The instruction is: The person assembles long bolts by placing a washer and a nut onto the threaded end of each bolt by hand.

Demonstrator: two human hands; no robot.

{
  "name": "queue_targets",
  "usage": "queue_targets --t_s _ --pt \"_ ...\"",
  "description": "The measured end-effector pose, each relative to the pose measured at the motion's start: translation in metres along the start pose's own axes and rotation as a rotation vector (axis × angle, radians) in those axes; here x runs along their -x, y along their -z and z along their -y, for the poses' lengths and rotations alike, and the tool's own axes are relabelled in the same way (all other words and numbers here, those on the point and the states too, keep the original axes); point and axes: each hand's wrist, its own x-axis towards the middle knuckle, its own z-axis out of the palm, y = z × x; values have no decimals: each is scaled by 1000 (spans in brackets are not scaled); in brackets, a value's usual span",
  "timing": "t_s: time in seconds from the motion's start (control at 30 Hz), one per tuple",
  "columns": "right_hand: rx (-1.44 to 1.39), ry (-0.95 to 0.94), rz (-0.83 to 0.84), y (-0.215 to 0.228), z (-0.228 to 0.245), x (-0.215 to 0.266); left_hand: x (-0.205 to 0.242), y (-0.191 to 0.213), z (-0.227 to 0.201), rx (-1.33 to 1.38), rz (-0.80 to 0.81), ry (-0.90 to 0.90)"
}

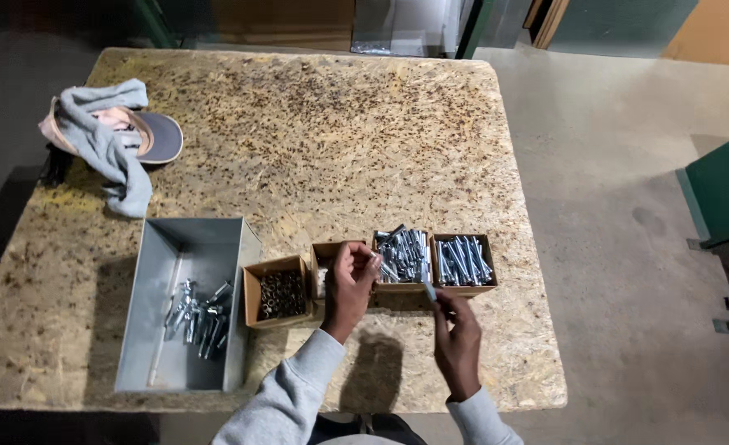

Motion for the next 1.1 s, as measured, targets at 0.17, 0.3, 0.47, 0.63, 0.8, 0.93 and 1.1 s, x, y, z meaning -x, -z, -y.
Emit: queue_targets --t_s 0.17,0.3,0.47,0.63,0.8,0.93,1.1 --pt "-20 136 65 16 23 20 19 -19 -27 -38 -2 63" --pt "-41 131 85 23 31 23 27 -30 -22 30 -23 71" --pt "-166 101 83 29 43 21 35 -43 -56 -196 112 100" --pt "-368 -264 145 30 60 10 47 -53 -50 -226 181 164" --pt "-482 -195 138 32 57 16 51 -55 -44 -160 175 161" --pt "-607 -257 73 22 43 18 50 -48 -26 -90 163 152" --pt "-813 -434 146 26 59 15 50 -40 -45 -15 155 182"
